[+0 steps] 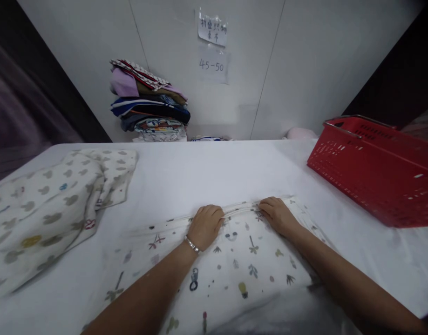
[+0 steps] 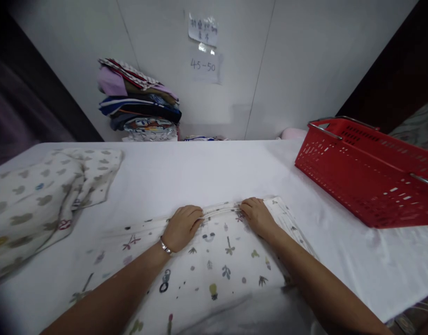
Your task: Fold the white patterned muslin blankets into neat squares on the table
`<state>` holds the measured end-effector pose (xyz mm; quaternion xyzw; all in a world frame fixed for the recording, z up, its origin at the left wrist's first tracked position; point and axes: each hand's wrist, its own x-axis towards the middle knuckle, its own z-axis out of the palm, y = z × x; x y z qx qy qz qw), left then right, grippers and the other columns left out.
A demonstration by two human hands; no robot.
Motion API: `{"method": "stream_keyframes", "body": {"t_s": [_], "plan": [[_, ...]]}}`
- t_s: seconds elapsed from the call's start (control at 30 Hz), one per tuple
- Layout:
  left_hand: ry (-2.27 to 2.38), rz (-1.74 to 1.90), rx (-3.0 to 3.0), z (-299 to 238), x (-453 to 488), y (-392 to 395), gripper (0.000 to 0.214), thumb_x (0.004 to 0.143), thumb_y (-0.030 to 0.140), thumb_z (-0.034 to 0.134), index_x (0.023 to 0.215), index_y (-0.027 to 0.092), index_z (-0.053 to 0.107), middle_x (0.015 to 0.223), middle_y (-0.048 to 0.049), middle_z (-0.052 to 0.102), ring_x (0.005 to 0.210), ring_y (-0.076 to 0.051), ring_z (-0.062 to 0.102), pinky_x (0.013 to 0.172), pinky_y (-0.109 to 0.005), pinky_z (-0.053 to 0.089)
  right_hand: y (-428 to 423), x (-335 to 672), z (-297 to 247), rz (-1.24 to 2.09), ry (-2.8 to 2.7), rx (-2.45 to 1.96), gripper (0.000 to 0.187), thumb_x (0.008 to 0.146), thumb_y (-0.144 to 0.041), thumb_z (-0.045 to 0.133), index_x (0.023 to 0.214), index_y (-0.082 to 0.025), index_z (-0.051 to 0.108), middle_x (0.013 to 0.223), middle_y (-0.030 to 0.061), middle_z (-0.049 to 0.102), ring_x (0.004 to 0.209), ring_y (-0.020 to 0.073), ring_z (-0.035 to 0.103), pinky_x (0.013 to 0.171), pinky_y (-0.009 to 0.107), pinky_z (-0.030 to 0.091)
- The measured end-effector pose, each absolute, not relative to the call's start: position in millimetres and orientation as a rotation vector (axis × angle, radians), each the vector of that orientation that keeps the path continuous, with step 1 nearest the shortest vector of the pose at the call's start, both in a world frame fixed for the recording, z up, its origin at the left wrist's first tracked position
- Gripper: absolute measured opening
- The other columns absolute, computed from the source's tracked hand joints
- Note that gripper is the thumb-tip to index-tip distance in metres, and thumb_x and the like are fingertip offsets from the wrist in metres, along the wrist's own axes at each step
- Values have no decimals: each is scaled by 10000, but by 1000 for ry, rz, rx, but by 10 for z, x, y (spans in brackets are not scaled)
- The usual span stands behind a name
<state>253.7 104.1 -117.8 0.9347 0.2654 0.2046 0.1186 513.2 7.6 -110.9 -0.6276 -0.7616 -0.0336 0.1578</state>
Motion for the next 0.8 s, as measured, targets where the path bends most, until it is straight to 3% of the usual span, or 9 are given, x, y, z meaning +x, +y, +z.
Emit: {"method": "stream_keyframes", "body": {"t_s": [0.1, 0.37, 0.57, 0.8], "plan": [[748, 586, 2743, -1173, 2532, 1037, 119, 873, 199, 432, 890, 191, 549, 933, -31, 600, 906, -187, 499, 800, -361, 378, 86, 5162, -1160, -83, -2150, -1780, 188, 883, -201, 443, 938, -177, 621, 1028, 91, 599, 934, 210, 506, 786, 350, 392], [696, 638, 2750, -1175, 2524, 1027, 167, 884, 198, 398, 872, 188, 564, 894, -40, 605, 880, -181, 493, 789, -363, 366, 66, 5147, -1162, -111, -2153, -1738, 202, 891, -204, 421, 906, -171, 620, 903, 91, 605, 862, 206, 510, 766, 355, 393], [692, 648, 2751, -1174, 2525, 1025, 125, 858, 170, 441, 857, 192, 564, 919, -35, 604, 886, -180, 491, 782, -356, 374, 71, 5153, -1195, -99, -2090, -1798, 252, 869, -206, 449, 1080, -172, 583, 938, 99, 602, 881, 216, 517, 800, 382, 398], [749, 699, 2718, -1198, 2519, 1023, 105, 845, 181, 472, 879, 192, 571, 1010, -39, 595, 938, -182, 488, 797, -346, 390, 59, 5154, -1136, -37, -2104, -1783, 190, 864, -191, 457, 971, -188, 613, 1000, 84, 611, 926, 208, 530, 838, 383, 375]]}}
